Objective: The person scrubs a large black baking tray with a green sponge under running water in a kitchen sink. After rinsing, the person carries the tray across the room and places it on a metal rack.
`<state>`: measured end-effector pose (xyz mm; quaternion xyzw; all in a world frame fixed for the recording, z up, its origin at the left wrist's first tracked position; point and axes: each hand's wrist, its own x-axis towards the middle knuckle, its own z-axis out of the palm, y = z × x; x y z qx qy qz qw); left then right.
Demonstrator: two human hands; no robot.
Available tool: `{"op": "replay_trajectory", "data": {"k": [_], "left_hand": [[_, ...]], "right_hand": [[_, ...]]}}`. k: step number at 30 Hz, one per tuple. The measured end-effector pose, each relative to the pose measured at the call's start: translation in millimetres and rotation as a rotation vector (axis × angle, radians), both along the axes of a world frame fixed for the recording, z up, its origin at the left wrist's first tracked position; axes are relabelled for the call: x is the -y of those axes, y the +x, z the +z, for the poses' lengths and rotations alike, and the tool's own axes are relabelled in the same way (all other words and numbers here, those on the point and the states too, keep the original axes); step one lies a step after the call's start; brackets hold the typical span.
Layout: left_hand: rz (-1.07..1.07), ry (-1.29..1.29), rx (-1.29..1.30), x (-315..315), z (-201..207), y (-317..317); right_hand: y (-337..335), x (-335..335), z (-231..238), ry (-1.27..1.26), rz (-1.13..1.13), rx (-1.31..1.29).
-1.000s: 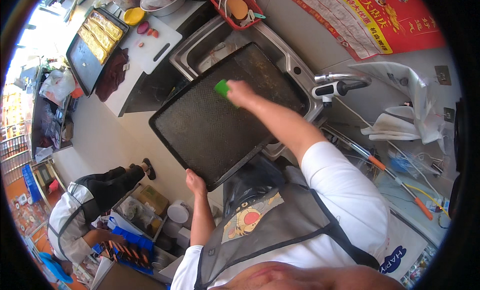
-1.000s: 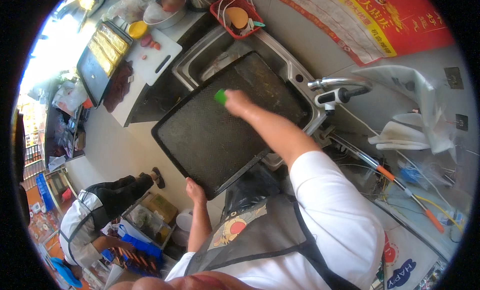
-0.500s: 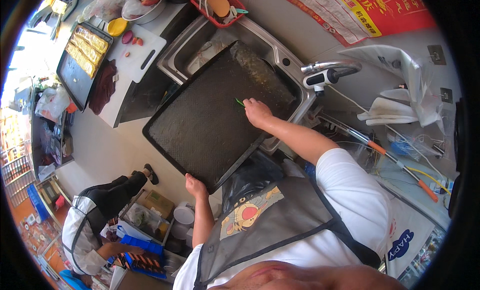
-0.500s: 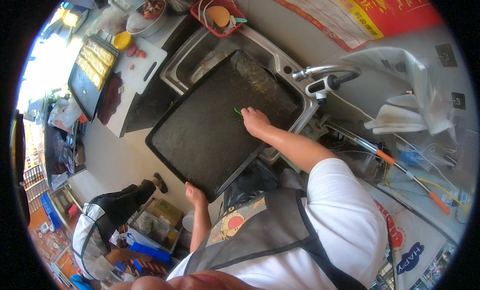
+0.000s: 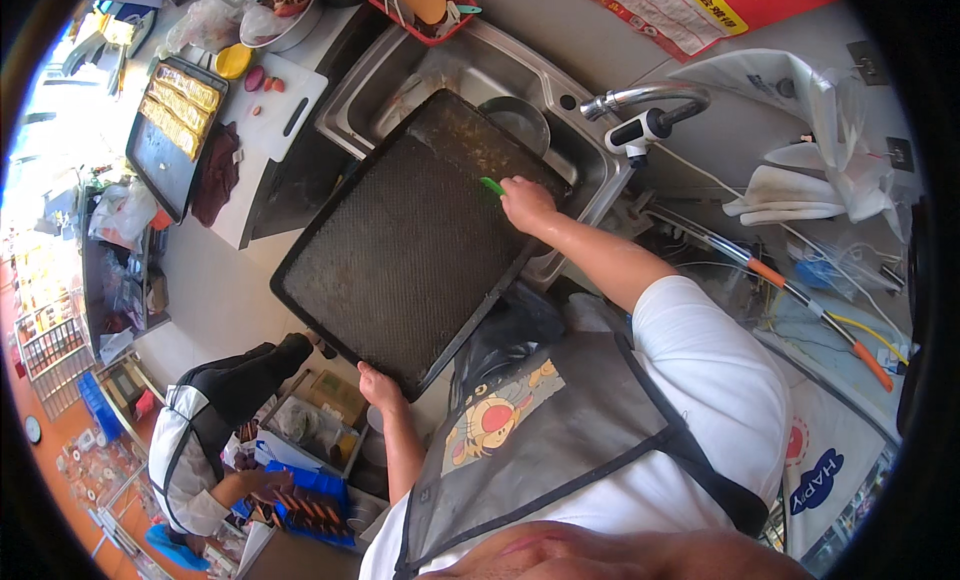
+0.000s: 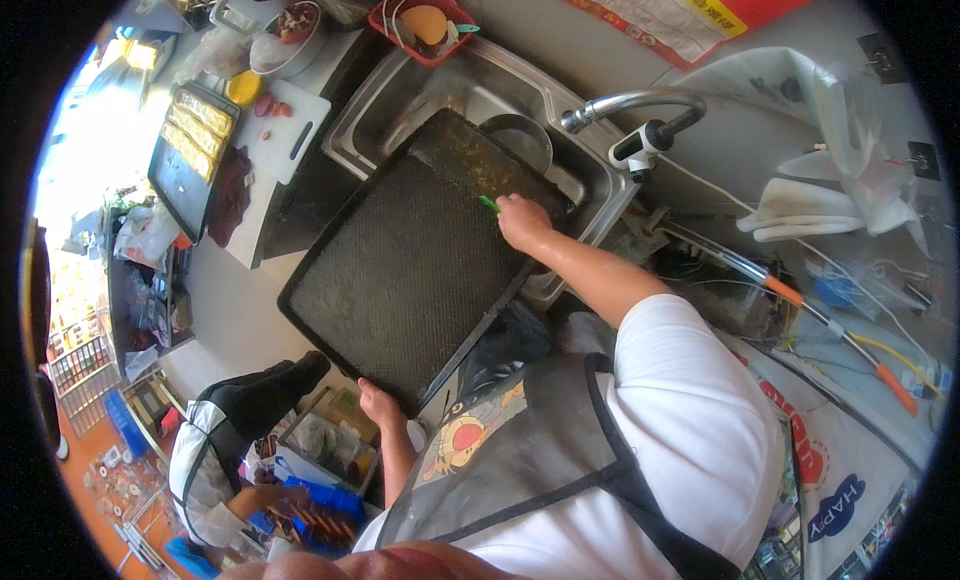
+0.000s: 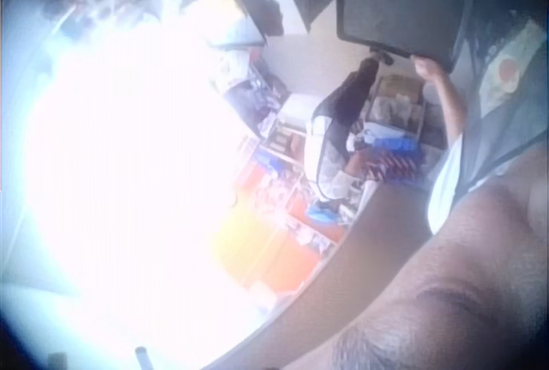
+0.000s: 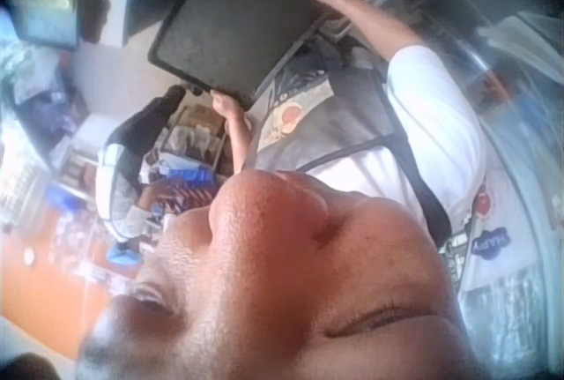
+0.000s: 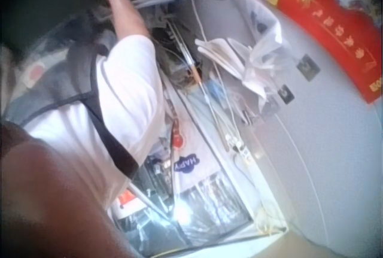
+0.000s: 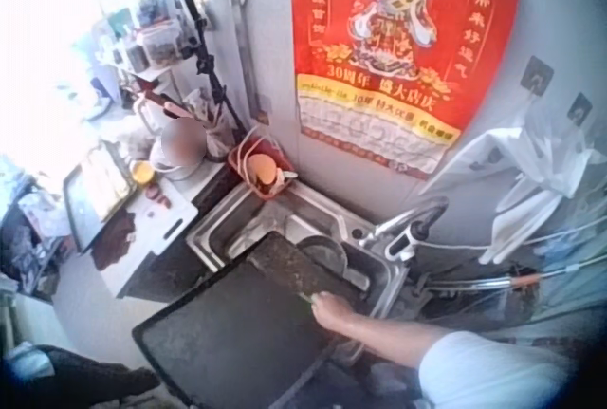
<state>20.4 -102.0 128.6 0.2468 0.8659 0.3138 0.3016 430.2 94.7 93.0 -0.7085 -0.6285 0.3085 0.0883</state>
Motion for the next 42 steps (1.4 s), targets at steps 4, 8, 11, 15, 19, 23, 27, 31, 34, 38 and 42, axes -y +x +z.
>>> {"op": "replay_trajectory", "data": {"k": [4, 8, 11, 15, 19, 23, 27, 31, 34, 38, 42], "left_hand": [[-0.034, 0.015, -0.016, -2, 11, -1], [-0.087, 0.004, -0.073, -10, 36, 7], [-0.148, 0.026, -0.113, -17, 63, 20], [-0.092, 0.129, 0.111, -14, 70, 15], [-0.082, 0.167, 0.223, -18, 91, 23], [-0.074, 0.199, 0.282, -20, 103, 28], [-0.092, 0.260, 0.309, -24, 109, 34], [-0.096, 0.204, 0.310, -22, 104, 22], [-0.100, 0.225, 0.317, -25, 112, 26], [-0.115, 0.199, 0.305, -28, 117, 24], [-0.104, 0.196, 0.280, -29, 118, 24]], "right_hand": [[-33, 4, -2, 0.074, 0.140, -0.009], [-47, -6, -6, 0.122, 0.132, 0.040], [-42, -22, -18, 0.139, 0.078, 0.102], [-16, -55, -45, 0.078, -0.005, 0.130], [-1, -93, -43, 0.035, -0.088, 0.100], [31, -112, -46, -0.010, -0.092, 0.090], [38, -107, -33, 0.019, -0.125, 0.103], [-17, -45, 10, -0.010, 0.180, 0.083], [-9, -50, -15, -0.030, 0.048, 0.128], [21, -79, -32, 0.075, 0.004, 0.175], [-12, -57, -5, 0.003, 0.106, 0.131]]}}
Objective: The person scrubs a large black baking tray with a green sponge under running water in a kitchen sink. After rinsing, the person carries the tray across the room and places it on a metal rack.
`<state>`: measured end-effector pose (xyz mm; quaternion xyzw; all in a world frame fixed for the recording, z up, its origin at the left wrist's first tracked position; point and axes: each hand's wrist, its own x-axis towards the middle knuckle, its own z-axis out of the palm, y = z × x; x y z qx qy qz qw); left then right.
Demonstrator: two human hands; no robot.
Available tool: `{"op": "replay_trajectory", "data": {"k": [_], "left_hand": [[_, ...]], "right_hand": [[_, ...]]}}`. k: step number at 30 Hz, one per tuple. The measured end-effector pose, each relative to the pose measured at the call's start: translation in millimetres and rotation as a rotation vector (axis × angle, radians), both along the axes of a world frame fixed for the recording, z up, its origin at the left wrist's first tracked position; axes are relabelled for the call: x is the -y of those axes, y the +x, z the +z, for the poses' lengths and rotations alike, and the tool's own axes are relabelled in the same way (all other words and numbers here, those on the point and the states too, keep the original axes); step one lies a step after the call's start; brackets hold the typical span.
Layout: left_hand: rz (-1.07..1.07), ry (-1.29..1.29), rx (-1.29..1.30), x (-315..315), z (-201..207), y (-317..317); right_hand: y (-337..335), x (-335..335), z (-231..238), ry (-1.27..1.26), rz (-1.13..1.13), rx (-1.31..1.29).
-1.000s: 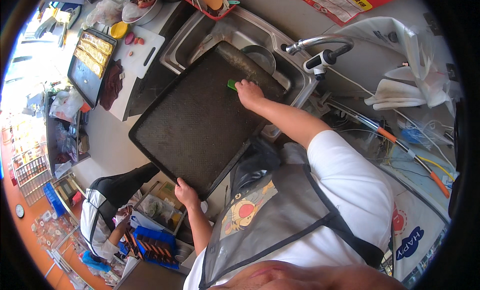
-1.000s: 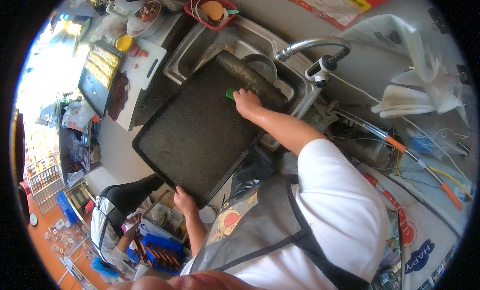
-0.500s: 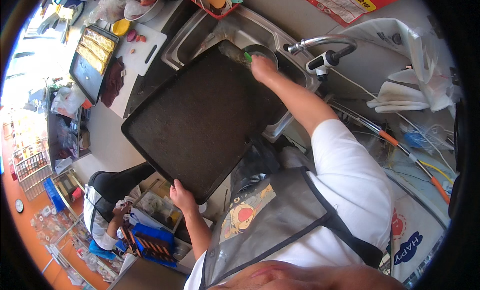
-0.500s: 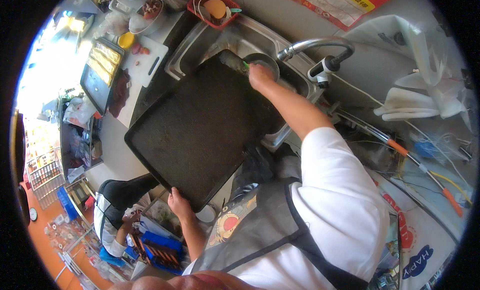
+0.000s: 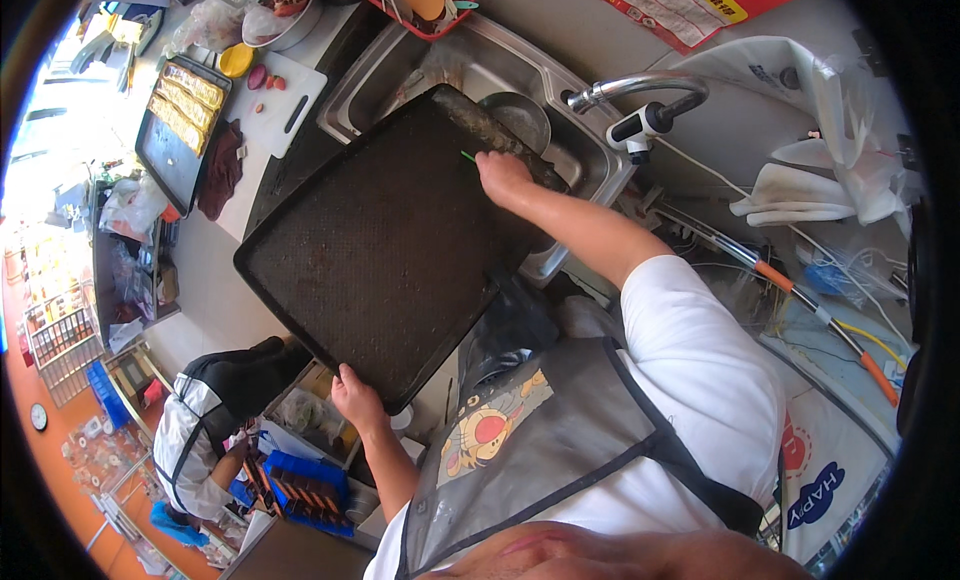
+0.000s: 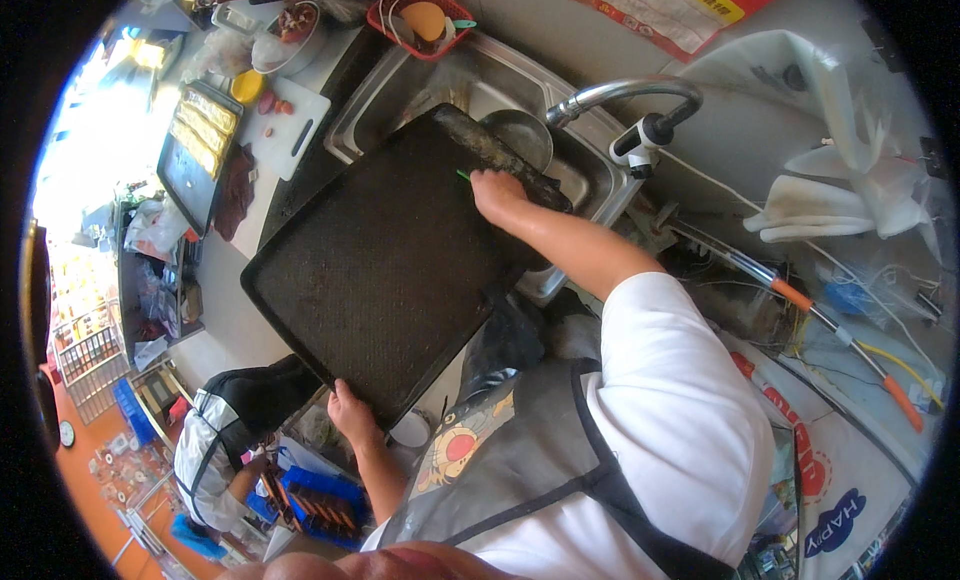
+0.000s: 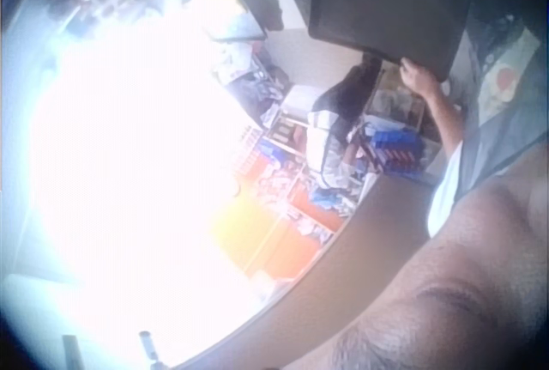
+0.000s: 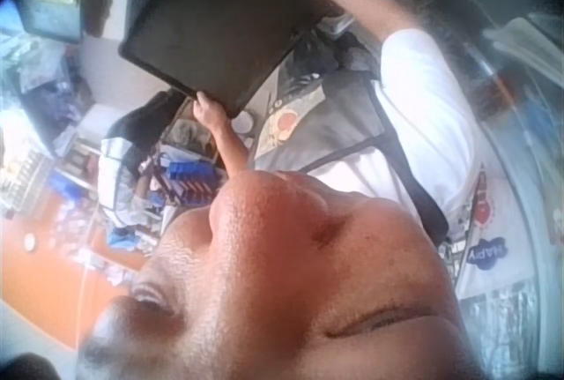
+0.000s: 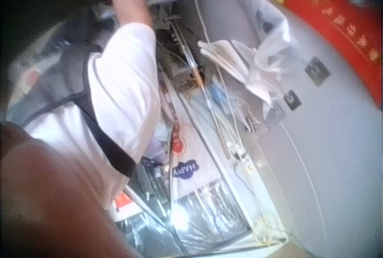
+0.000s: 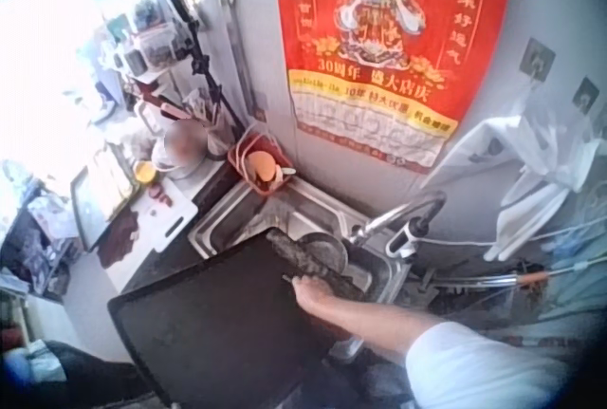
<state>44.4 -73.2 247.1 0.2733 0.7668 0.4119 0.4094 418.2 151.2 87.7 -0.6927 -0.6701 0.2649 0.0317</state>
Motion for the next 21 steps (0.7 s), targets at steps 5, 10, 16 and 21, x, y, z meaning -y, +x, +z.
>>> {"op": "replay_trajectory", "data": {"k": [5, 10, 16, 21], "left_hand": [[0.004, 0.029, 0.033, -6, 8, 8], [-0.002, 0.044, -0.007, -5, 5, 7], [-0.014, -0.004, -0.073, -5, 9, 0], [-0.031, -0.030, -0.098, -1, 6, -6]], "right_hand": [[16, -15, -22, -0.008, -0.138, -0.013], [-26, 27, 11, 0.023, 0.058, 0.013], [16, 12, -26, -0.003, -0.119, 0.059], [3, 29, -18, -0.016, -0.058, 0.031]]}}
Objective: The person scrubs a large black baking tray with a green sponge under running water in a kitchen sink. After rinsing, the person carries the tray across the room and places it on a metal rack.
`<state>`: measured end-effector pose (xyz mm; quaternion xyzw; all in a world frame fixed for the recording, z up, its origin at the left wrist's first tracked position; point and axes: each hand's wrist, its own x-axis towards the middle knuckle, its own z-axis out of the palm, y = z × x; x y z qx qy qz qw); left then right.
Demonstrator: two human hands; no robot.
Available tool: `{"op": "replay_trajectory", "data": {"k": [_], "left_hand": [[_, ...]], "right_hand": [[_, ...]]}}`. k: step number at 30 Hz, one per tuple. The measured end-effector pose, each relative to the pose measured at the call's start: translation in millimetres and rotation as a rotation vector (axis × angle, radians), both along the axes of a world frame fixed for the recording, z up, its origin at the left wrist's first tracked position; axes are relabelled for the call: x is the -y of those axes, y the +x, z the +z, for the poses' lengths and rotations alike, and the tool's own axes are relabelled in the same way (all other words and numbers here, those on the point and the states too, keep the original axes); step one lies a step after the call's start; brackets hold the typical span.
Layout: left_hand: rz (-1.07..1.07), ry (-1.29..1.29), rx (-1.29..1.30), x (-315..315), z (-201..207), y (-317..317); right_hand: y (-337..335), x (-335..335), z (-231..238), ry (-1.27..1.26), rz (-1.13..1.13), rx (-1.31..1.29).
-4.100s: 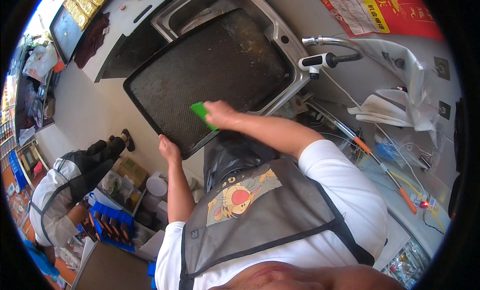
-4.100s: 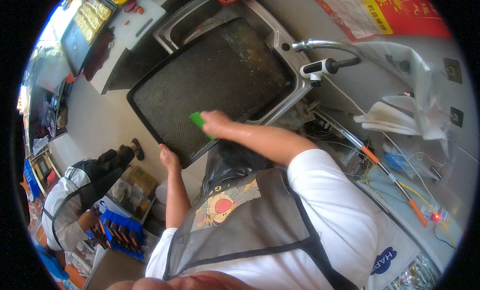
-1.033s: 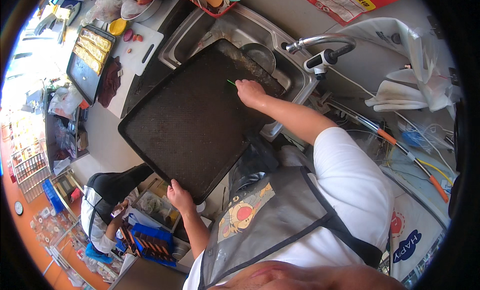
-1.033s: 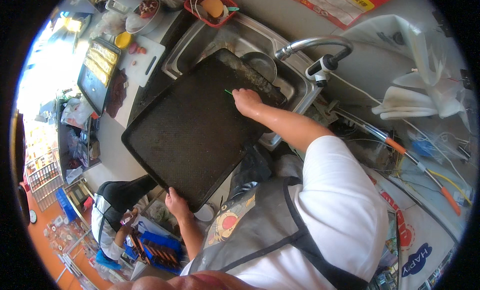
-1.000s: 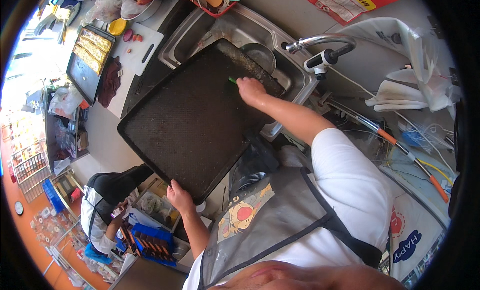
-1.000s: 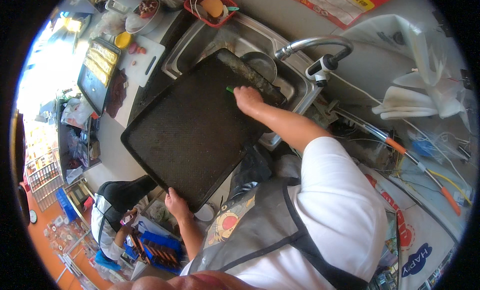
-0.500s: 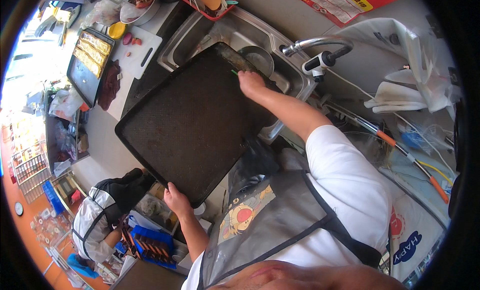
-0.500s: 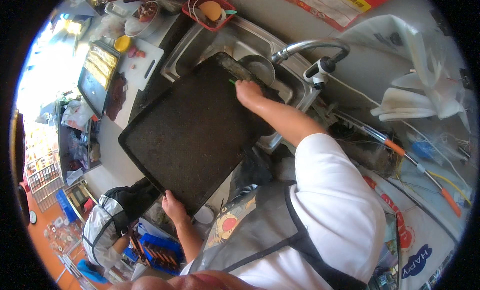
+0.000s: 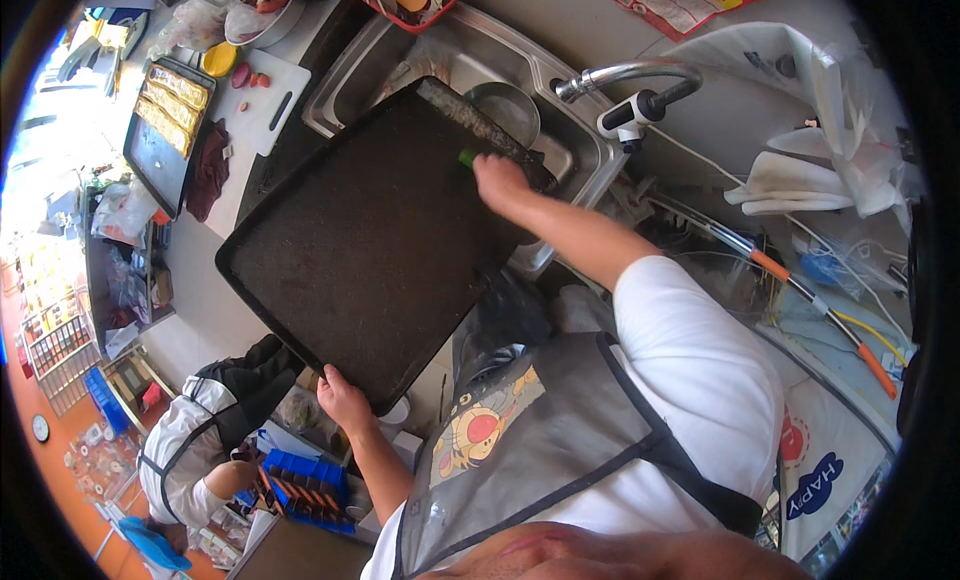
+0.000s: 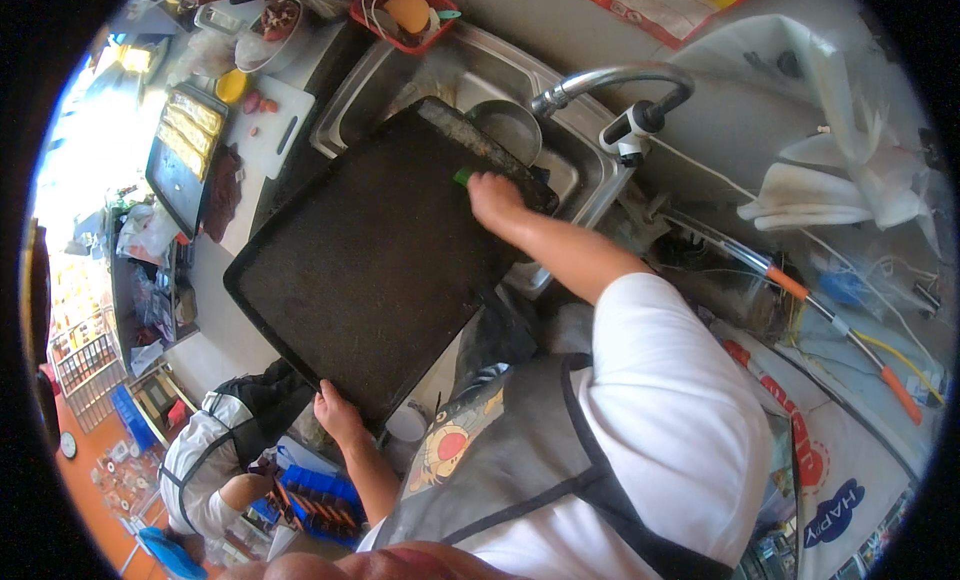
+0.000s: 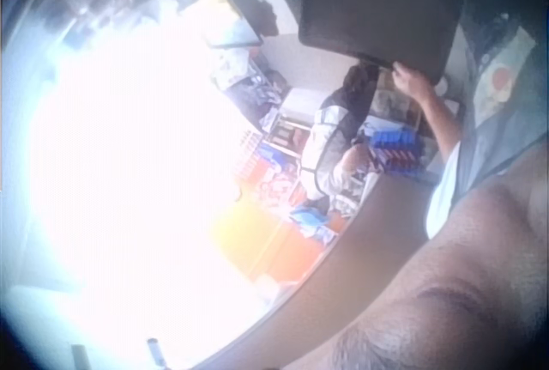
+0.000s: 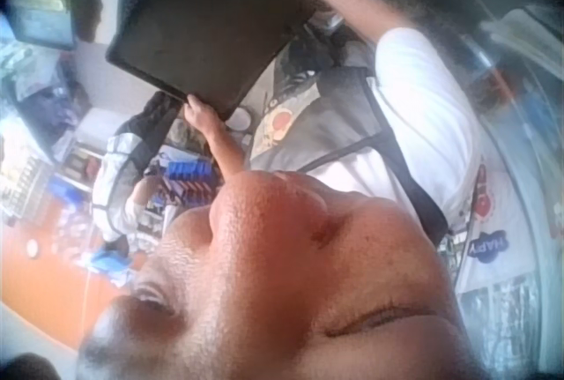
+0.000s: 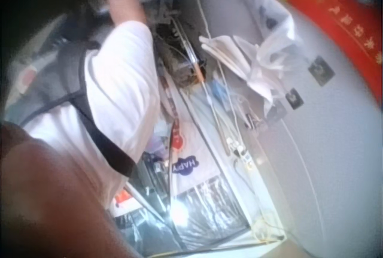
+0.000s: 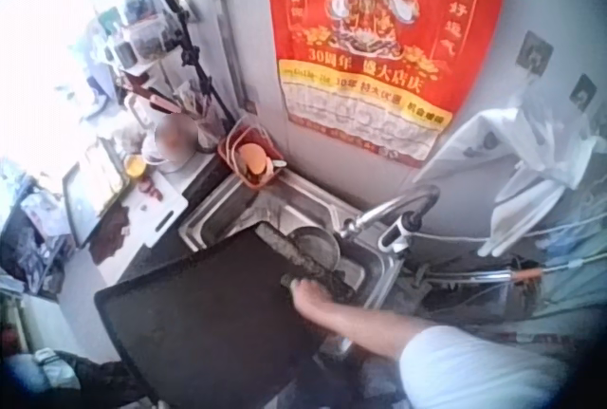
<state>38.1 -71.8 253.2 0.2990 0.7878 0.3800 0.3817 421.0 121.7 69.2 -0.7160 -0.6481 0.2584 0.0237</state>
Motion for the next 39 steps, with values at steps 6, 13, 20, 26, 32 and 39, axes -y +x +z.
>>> {"op": "replay_trajectory", "data": {"k": [6, 13, 20, 26, 32, 39], "left_hand": [[-0.013, 0.026, -0.024, -10, 19, 20], [-0.010, 0.044, 0.039, -9, 10, 3], [-0.004, 0.117, 0.203, -22, 33, 14], [-0.080, 0.196, 0.208, -55, 90, 44], [-0.164, 0.224, 0.197, -77, 132, 81], [-0.324, 0.268, 0.113, -95, 173, 122]], "right_hand": [[10, -7, 12, 0.006, 0.018, -0.027], [33, -42, -22, 0.026, -0.141, -0.082], [73, -18, 3, 0.133, -0.424, -0.112], [102, 80, -34, -0.204, -0.865, -0.678], [57, 92, -8, -0.718, -1.364, -1.718], [35, 83, -65, -0.548, -1.376, -1.746]]}}
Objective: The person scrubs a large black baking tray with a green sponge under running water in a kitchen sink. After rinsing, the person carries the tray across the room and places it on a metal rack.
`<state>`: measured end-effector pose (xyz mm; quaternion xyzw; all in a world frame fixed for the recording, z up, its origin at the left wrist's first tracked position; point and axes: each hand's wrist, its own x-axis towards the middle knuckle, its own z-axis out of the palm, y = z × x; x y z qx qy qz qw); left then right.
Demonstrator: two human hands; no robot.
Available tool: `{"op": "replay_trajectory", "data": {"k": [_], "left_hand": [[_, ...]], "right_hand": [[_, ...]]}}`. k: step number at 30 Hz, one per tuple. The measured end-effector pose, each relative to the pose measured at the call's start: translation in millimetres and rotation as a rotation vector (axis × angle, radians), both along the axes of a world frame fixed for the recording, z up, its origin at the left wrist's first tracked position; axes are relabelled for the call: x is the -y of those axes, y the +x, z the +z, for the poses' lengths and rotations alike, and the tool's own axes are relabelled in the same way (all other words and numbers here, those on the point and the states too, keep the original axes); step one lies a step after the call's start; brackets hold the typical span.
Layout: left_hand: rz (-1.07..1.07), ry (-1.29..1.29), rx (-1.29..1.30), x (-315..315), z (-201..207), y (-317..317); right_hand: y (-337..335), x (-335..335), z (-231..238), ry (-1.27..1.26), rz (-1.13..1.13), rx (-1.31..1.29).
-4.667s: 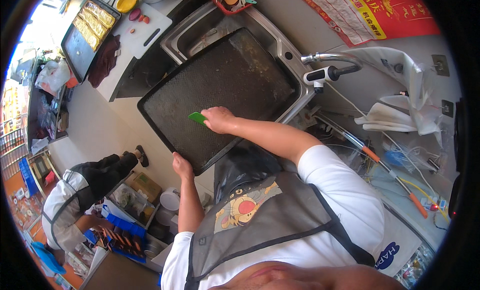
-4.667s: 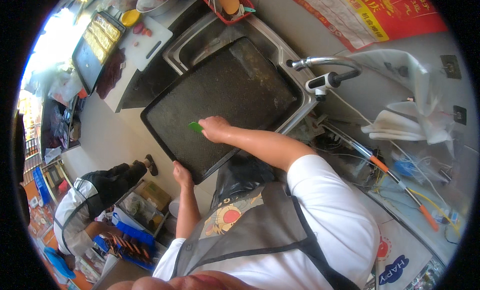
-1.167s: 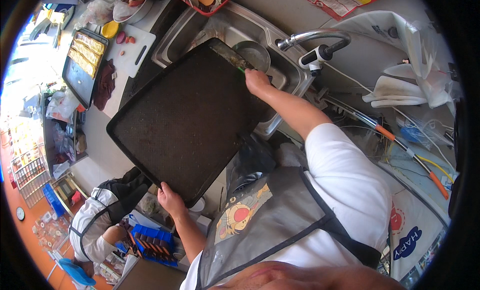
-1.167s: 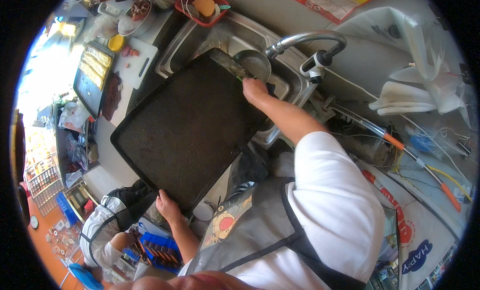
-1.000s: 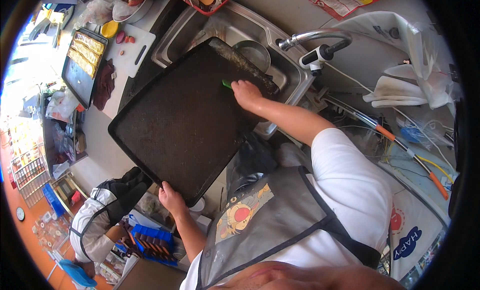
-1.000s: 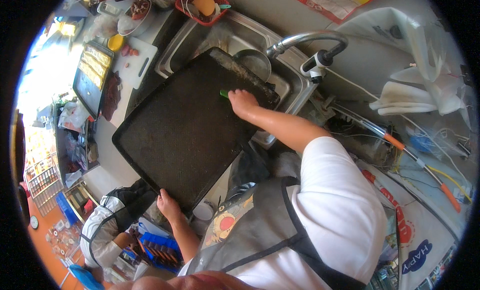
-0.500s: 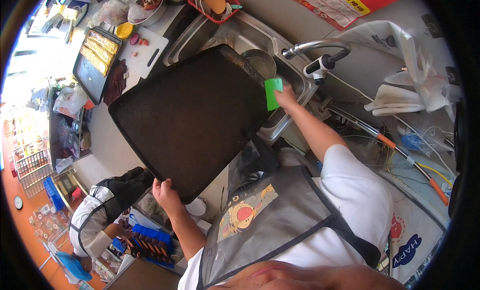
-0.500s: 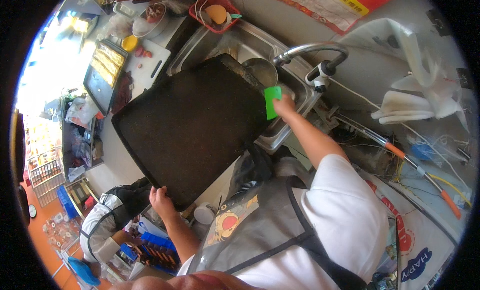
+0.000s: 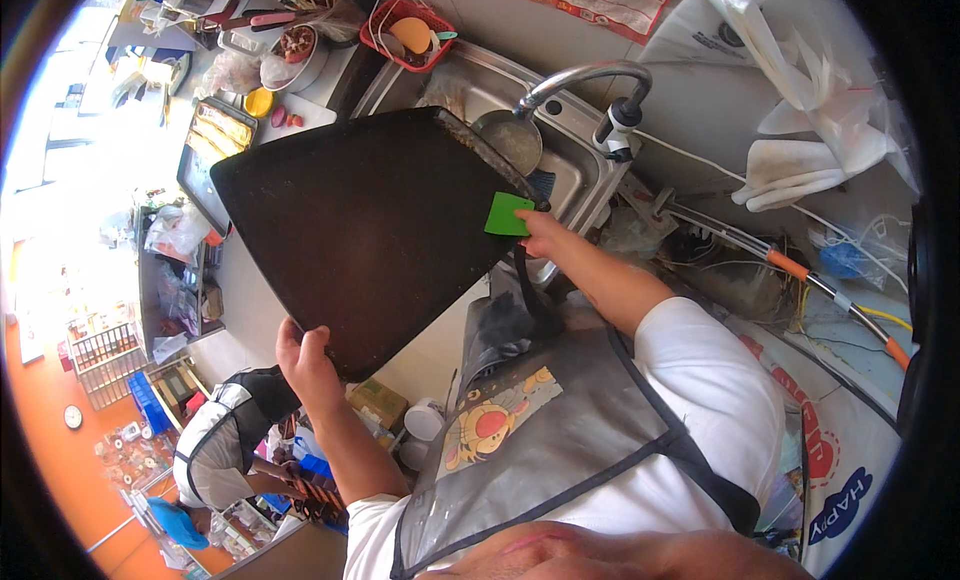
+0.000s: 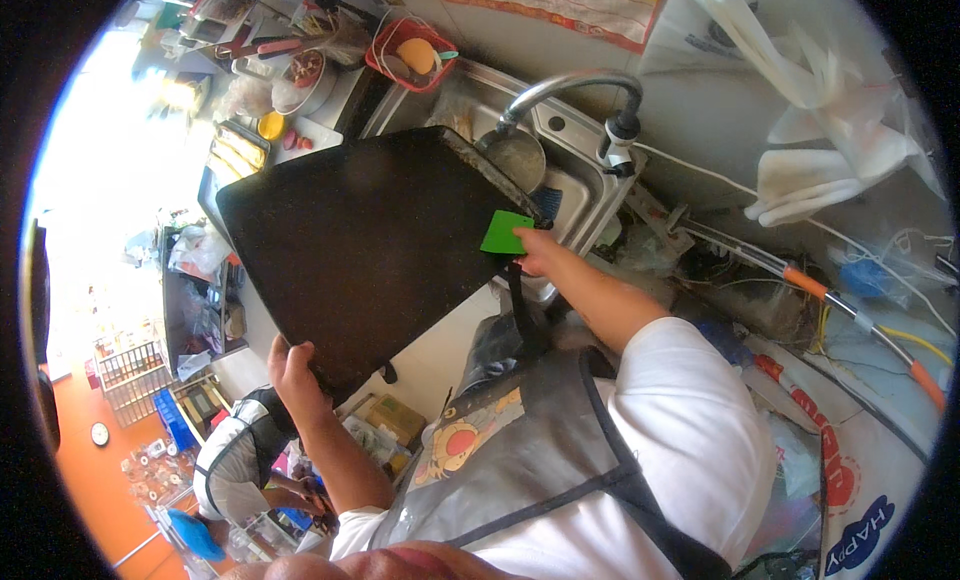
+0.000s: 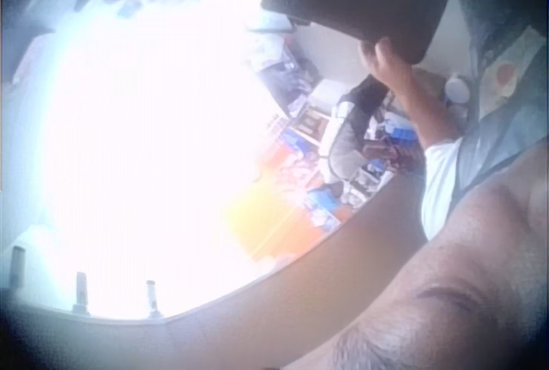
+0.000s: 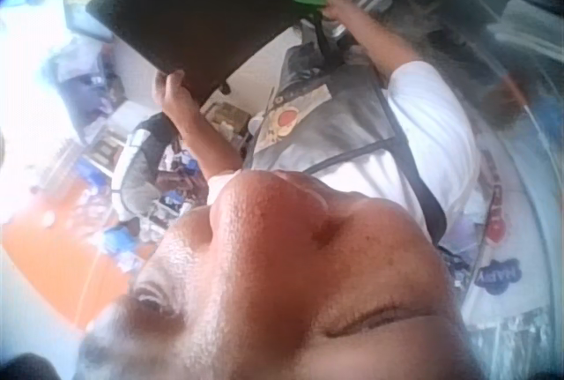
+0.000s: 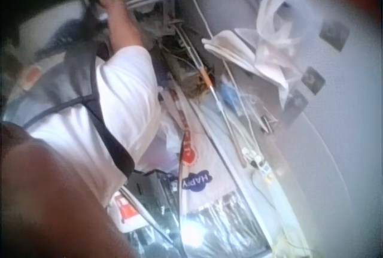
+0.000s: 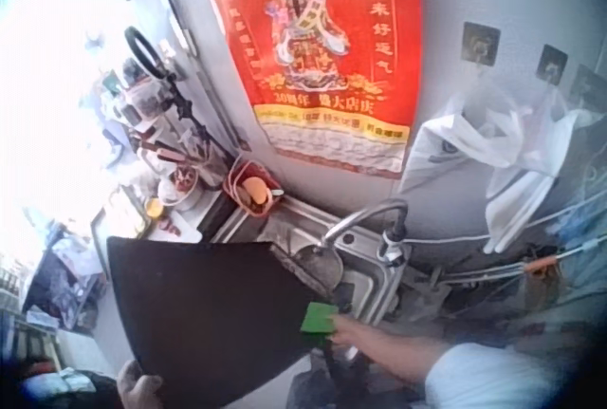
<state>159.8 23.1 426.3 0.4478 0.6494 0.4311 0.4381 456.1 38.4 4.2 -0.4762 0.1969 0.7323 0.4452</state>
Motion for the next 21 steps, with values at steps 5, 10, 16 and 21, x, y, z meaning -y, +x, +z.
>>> {"op": "replay_trajectory", "data": {"k": [5, 10, 16, 21], "left_hand": [[-0.035, 0.039, -0.069, -8, 28, 22], [-0.090, 0.052, -0.157, -17, 37, 34], [-0.178, 0.023, -0.222, -40, 57, 34], [-0.188, 0.024, -0.314, -64, 60, 36]], "right_hand": [[-14, 0, 16, -0.011, 0.066, -0.005], [-20, 5, 0, -0.048, 0.046, -0.107], [-23, 10, 49, -0.107, 0.060, -0.275], [-5, 21, 59, 0.004, 0.217, -0.367]]}}
